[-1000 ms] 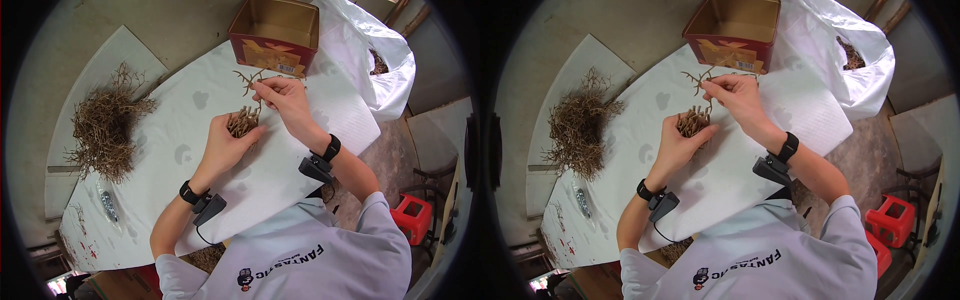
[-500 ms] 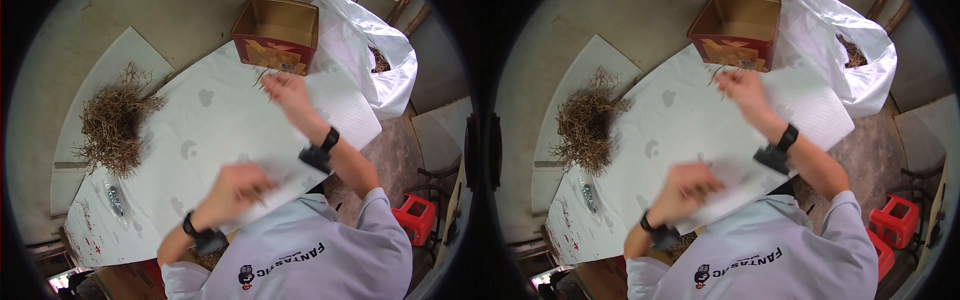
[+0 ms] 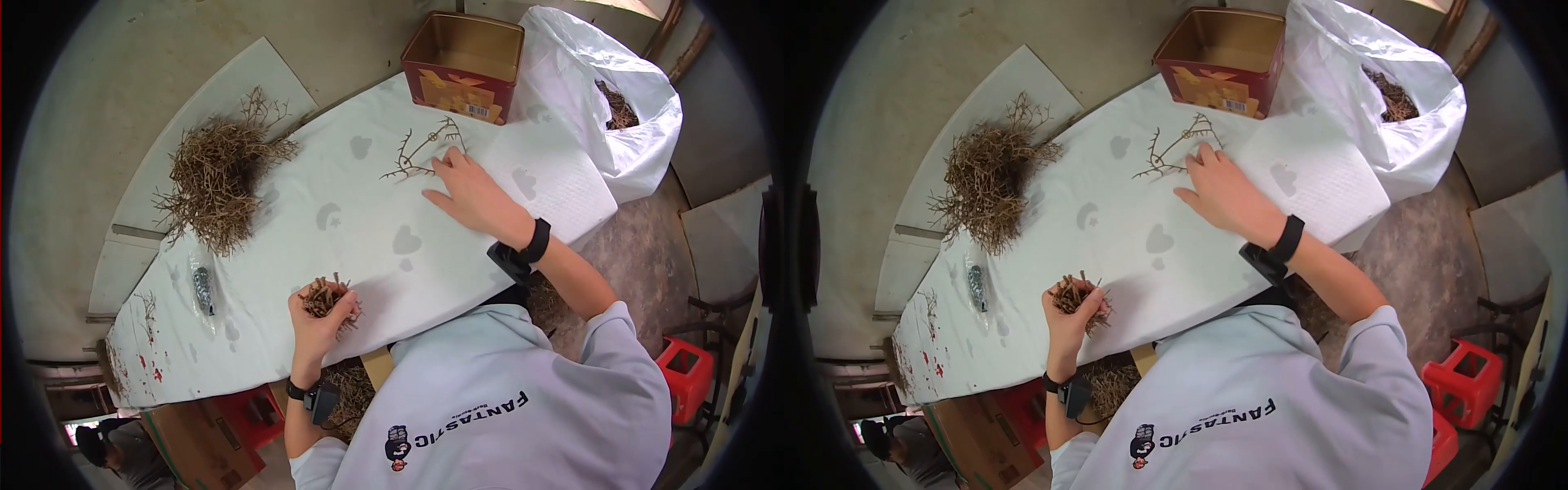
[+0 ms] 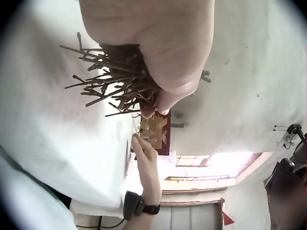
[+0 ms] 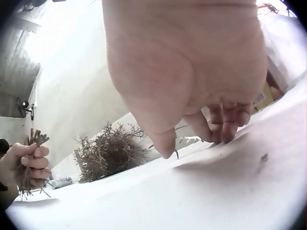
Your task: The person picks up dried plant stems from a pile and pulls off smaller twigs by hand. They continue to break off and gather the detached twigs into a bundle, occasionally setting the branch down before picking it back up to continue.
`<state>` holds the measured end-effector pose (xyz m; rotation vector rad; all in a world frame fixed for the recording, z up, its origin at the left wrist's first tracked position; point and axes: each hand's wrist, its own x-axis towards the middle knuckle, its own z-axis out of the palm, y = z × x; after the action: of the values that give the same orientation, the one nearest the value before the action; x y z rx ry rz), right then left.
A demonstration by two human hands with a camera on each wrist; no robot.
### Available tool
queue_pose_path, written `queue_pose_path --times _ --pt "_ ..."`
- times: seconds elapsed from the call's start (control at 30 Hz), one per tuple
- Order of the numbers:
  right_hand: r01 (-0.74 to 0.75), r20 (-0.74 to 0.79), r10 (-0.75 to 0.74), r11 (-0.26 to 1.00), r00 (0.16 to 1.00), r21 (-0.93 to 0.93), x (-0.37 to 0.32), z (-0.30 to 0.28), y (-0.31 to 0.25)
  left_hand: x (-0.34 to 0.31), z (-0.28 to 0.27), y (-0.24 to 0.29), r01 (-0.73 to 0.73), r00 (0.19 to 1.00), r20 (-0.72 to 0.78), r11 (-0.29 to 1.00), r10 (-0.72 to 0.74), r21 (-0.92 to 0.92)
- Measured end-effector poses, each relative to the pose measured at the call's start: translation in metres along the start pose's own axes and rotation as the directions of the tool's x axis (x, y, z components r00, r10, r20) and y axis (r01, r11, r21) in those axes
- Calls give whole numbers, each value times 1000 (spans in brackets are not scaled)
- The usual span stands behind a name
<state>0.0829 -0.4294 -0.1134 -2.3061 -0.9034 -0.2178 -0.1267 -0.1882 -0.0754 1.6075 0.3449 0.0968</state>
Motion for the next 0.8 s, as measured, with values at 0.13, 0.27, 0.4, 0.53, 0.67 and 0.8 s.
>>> queue_pose_path --times 0.13,0.27,0.4,0.53,0.67,0.8 --pt "11 8 -11 998 1000 -56 -34 -16 -13 -8 -8 -2 9 998 -58 1000 -9 4" --pt "-141 70 136 988 988 67 -55 -30 5 -8 -12 -4 -30 995 -93 992 19 -123" --pt "-210 -141 241 956 960 203 -38 -48 8 -17 -19 -9 -22 996 -91 965 -2 -260" --pt "-150 -218 221 942 951 299 -4 -50 11 -32 -32 -21 -16 994 -105 884 -38 -467" --pt "-48 -123 75 978 990 205 35 -40 27 -48 -35 -32 55 990 -94 886 -109 -460" --pt "-134 -18 154 903 988 408 59 -38 47 -57 -39 -34 101 978 -103 847 -181 -522"
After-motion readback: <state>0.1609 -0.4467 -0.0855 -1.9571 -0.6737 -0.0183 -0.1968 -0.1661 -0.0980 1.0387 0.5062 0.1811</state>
